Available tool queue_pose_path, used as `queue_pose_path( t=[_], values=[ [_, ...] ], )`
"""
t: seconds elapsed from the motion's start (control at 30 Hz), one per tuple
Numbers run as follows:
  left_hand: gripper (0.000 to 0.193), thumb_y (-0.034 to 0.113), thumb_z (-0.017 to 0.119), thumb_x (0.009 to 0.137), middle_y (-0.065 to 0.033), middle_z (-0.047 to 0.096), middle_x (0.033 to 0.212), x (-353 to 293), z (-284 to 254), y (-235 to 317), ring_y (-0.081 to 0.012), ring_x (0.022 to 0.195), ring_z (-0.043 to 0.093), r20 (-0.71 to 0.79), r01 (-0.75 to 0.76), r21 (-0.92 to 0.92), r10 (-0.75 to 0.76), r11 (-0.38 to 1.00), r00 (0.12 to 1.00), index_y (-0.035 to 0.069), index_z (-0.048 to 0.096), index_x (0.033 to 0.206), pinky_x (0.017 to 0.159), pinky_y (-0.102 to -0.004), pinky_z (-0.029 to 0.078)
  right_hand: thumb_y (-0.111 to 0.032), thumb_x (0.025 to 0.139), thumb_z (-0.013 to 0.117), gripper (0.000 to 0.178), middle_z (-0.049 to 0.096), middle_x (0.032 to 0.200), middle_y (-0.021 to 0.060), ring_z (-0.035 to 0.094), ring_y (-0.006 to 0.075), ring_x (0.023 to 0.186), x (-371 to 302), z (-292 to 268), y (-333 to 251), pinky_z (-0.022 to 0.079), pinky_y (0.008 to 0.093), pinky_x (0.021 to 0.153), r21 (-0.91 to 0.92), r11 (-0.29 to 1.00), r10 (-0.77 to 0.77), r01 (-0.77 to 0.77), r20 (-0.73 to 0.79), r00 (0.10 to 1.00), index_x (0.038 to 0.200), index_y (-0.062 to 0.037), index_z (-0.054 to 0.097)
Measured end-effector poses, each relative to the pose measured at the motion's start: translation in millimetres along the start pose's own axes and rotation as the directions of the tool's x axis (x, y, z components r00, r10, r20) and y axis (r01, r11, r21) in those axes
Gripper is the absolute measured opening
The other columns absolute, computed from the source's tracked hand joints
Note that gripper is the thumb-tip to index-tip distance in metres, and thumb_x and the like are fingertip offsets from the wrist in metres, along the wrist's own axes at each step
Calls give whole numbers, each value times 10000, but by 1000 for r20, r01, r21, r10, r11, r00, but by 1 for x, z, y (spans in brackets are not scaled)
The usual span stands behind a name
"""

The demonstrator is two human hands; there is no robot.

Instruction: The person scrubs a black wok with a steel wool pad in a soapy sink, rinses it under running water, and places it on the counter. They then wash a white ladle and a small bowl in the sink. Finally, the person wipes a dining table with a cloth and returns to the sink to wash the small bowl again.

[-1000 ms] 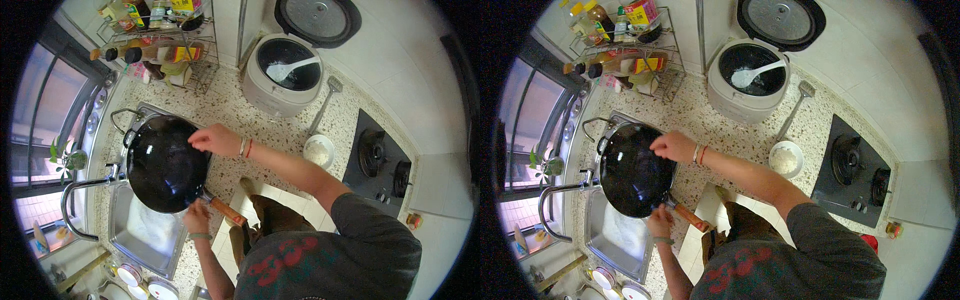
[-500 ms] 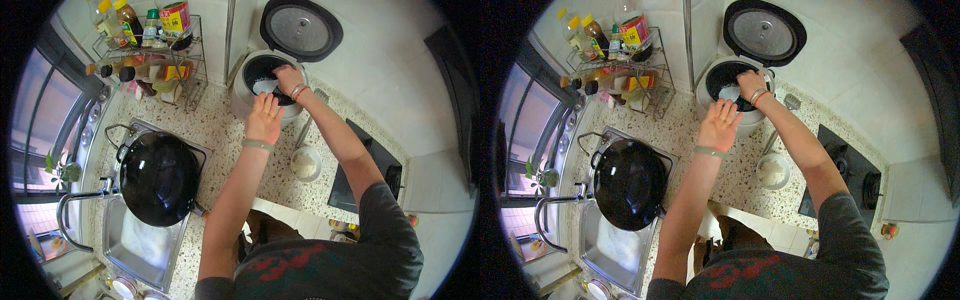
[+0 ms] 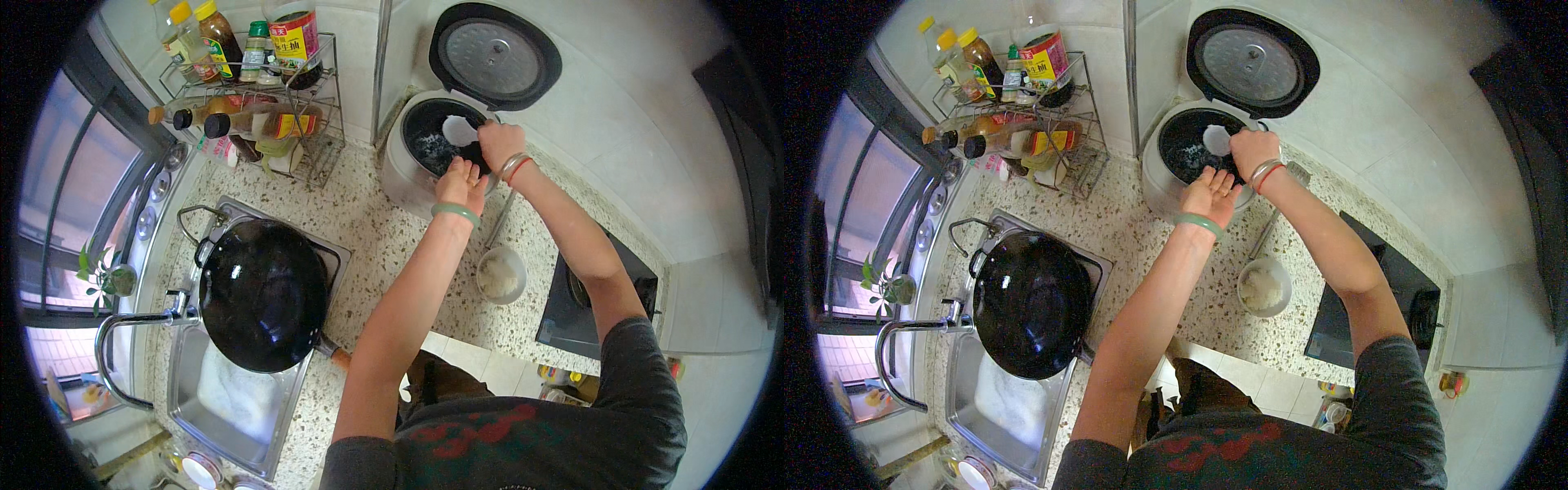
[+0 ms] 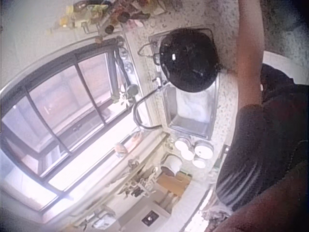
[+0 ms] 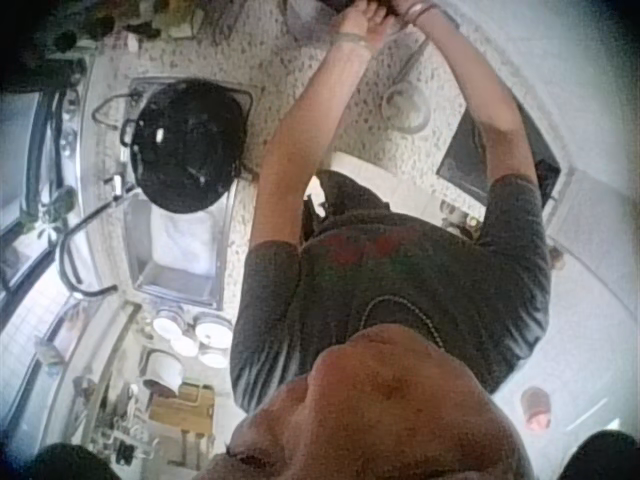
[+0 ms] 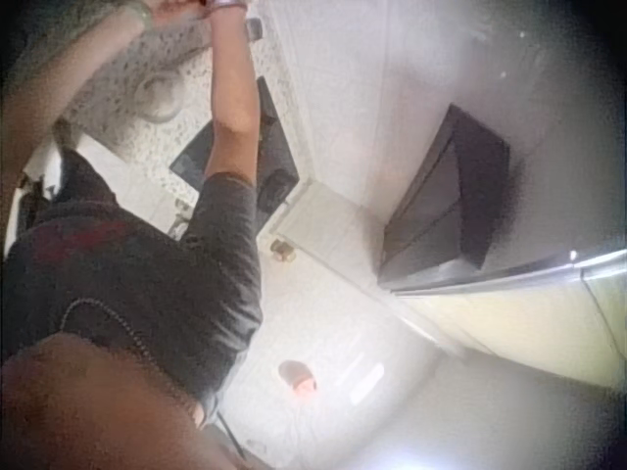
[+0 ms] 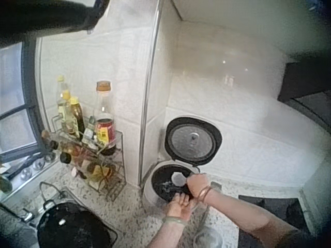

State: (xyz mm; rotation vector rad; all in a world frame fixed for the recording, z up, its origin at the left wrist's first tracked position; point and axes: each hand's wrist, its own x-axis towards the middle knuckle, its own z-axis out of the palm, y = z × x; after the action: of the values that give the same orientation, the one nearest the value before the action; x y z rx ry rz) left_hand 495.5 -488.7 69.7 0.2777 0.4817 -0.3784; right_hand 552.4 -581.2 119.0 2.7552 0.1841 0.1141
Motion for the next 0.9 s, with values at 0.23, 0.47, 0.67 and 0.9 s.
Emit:
queue_pose_path(
  t=[0.23, 0.47, 0.67, 0.9],
  values=[
    [573, 268, 463, 946, -168, 264, 1455, -57, -12, 33, -308, 1343, 262, 187, -48, 89, 31, 995, 982, 43, 219, 1413, 1086, -471, 242, -275, 785, 652, 287, 659, 748, 155, 632, 286, 676, -30, 0, 16, 463, 384, 619, 714, 692, 145, -100, -2, 989, 953, -43, 669],
    [431, 301, 489, 937, -143, 508, 1279, -188, -110, 134, -216, 1147, 508, 301, -431, 296, 345, 853, 889, 29, 447, 1269, 963, -349, 392, -151, 826, 640, 335, 610, 701, 57, 491, 88, 546, -154, -94, -187, 411, 252, 505, 969, 229, 23, 87, -95, 995, 1140, -42, 598],
    [378, 225, 420, 963, -193, 557, 1196, -348, -273, 227, -248, 1040, 573, -107, -569, 218, 599, 793, 793, -17, 451, 1252, 864, -344, 472, -79, 814, 534, 400, 558, 1076, 217, 518, 380, 1044, -263, -139, -396, 437, 427, 886, 919, -3, -451, 395, -354, 819, 1208, -21, 499],
    [307, 249, 450, 950, -98, 587, 994, -451, -549, 260, -216, 874, 576, -684, -250, 469, 527, 847, 505, 15, 538, 1127, 731, -315, 479, -141, 800, 596, 384, 564, 1100, 172, 538, 349, 1007, -318, -47, -602, 453, 434, 841, 957, 200, -868, 208, 74, 491, 1174, -76, 542]
  ],
)
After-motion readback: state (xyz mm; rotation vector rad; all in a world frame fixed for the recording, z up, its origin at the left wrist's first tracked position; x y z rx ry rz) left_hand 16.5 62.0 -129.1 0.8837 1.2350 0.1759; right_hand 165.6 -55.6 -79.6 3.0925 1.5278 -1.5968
